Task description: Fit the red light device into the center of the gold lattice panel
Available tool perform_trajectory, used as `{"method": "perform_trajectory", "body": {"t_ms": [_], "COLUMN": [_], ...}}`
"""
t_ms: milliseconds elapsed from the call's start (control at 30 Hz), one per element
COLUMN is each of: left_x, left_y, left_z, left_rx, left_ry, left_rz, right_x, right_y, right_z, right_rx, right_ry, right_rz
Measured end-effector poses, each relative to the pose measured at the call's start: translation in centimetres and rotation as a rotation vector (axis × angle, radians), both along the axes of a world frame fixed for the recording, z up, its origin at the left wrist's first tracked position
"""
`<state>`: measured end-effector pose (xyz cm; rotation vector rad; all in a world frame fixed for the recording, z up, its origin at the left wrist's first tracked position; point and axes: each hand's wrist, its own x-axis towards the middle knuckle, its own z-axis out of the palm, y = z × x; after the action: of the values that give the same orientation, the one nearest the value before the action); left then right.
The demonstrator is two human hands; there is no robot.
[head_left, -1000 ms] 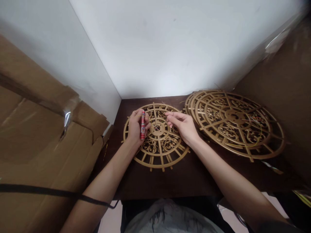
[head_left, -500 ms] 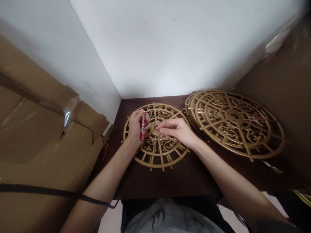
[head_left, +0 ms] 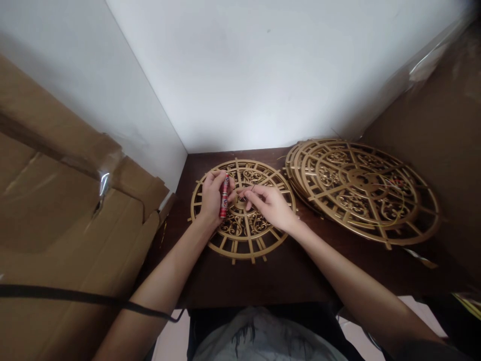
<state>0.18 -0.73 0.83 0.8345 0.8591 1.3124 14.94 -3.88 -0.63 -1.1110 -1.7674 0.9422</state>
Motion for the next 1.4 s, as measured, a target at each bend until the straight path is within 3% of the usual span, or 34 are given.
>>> {"method": "perform_trajectory", "body": {"t_ms": [133, 500, 967, 1233, 1400], "left_x": [0.06, 0.29, 0.28, 0.19, 0.06], "left_y": [-0.05, -0.32, -0.27, -0.31, -0.46], "left_z": [-0.11, -0.15, -0.29, -0.70, -0.54], "left_rx": [0.022, 0.085, 0.061, 0.128, 0.142], "left_ry": [0.018, 0.057, 0.093, 0.107, 0.119], "left_rz": [-0.013, -0.098, -0.131, -0.214, -0.252], "right_x": [0.09, 0.17, 0.11, 0.62, 0.63], "right_y": [0.00, -0.02, 0.12, 0.37, 0.08], "right_z": [0.27, 0.47, 0.68, 0.65, 0.97], "right_rx": [0.003, -0.001, -0.135, -0.066, -0.097], "right_ry": [-0.090, -0.115, 0.477, 0.534, 0.390], "right_rz": [-0.058, -0.039, -0.125, -0.264, -0.172]}}
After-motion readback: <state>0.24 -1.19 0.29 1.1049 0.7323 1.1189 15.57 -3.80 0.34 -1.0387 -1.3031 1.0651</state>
